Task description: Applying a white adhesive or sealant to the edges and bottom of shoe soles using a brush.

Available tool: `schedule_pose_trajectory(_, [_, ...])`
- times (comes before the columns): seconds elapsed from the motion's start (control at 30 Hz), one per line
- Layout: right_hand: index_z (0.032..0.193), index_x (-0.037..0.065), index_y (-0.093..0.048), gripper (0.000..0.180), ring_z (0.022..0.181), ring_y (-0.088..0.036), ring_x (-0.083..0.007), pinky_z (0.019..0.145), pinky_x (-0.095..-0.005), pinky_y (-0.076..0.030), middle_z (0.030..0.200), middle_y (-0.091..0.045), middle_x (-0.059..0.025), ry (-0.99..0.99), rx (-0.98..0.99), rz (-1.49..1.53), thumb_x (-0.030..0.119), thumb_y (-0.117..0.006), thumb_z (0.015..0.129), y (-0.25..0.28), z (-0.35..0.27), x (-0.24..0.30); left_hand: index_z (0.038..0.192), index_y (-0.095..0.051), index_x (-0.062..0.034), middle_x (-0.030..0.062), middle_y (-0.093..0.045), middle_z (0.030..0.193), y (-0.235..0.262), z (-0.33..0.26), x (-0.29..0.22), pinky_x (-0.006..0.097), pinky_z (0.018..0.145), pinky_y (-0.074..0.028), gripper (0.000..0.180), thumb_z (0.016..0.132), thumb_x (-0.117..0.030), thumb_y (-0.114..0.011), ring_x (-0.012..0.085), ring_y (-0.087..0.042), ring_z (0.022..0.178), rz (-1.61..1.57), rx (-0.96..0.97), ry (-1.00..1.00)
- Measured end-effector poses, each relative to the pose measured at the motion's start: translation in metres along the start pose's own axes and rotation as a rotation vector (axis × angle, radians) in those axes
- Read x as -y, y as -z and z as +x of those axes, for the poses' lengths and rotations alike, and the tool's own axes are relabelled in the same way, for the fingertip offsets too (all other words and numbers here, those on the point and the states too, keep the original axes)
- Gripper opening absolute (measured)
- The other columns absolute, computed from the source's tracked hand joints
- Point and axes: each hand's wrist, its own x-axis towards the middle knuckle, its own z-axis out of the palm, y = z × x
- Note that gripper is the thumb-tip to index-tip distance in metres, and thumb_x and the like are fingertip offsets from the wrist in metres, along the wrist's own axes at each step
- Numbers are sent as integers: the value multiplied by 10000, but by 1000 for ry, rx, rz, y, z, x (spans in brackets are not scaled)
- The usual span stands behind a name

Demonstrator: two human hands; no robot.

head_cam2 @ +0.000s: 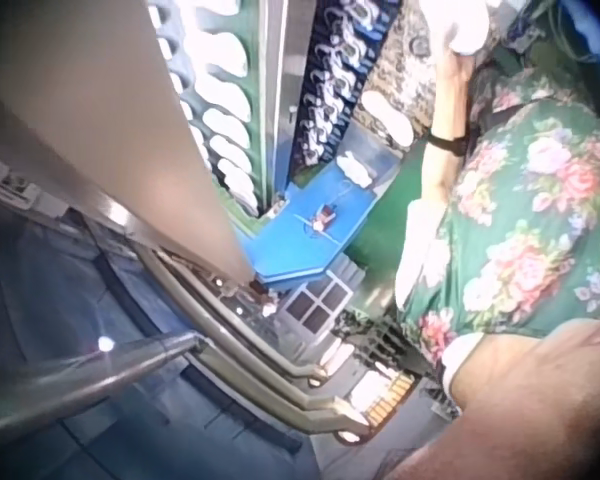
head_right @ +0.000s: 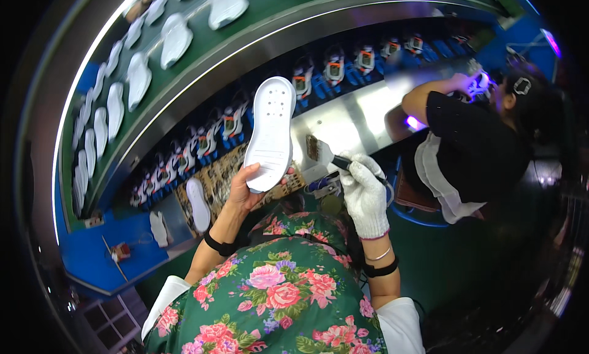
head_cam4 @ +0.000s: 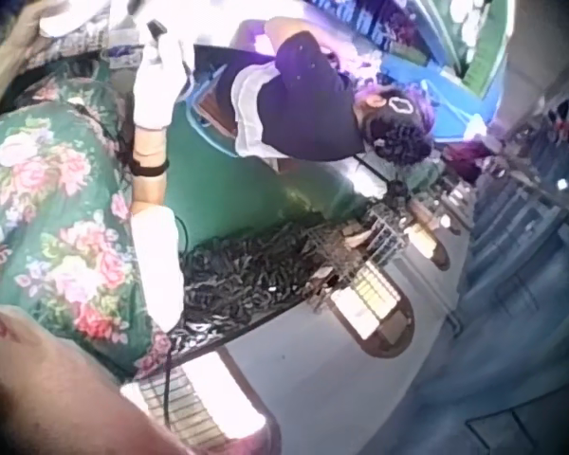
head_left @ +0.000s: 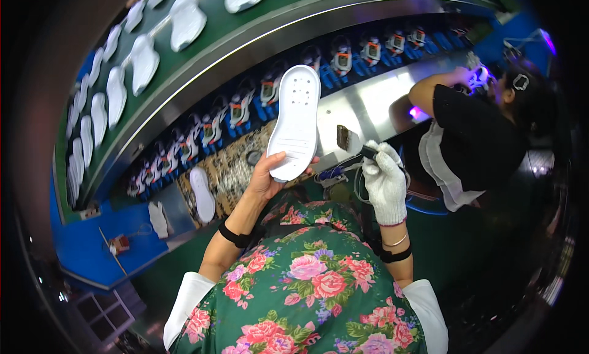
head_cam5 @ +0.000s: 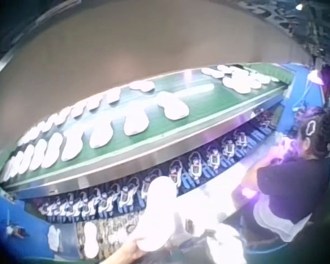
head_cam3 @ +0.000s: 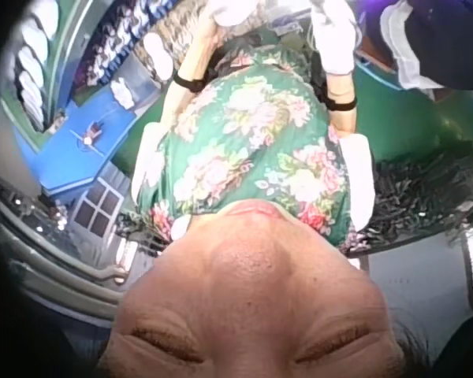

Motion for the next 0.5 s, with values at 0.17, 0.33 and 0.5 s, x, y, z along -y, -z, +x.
schedule_pose_trajectory(0.17, [1038,-20,-719,207,890,-674,-230,722,-253,-535,1118,-701,-220,154,-89,-41,-84,-606,876,13,-31,24,1492,-335,33,235,-567,1352,-32,59,-20,467,827,-583,640,1048,-419,-422,449,-637,1131,-19,76,69])
schedule_pose_trajectory(0.33, [1012,-17,-727,192,879,-677,-223,719,-266,-544,1123,-708,-214,236,-170,-43,-88,-619,869,24,-49,36,1479,-354,27,235,-579,1328,-101,135,-53,450,829,-582,645,1061,-464,-367,421,-650,1102,68,264,45])
schedule_pose_trajectory(0.5, [1021,2,-725,194,834,-655,-196,660,-245,-509,1111,-715,-200,296,-207,-142,-65,-617,875,27,-43,48,1423,-400,50,245,-576,1313,-172,244,-96,460,942,-564,603,1080,-440,-323,390,-625,1135,87,370,-231])
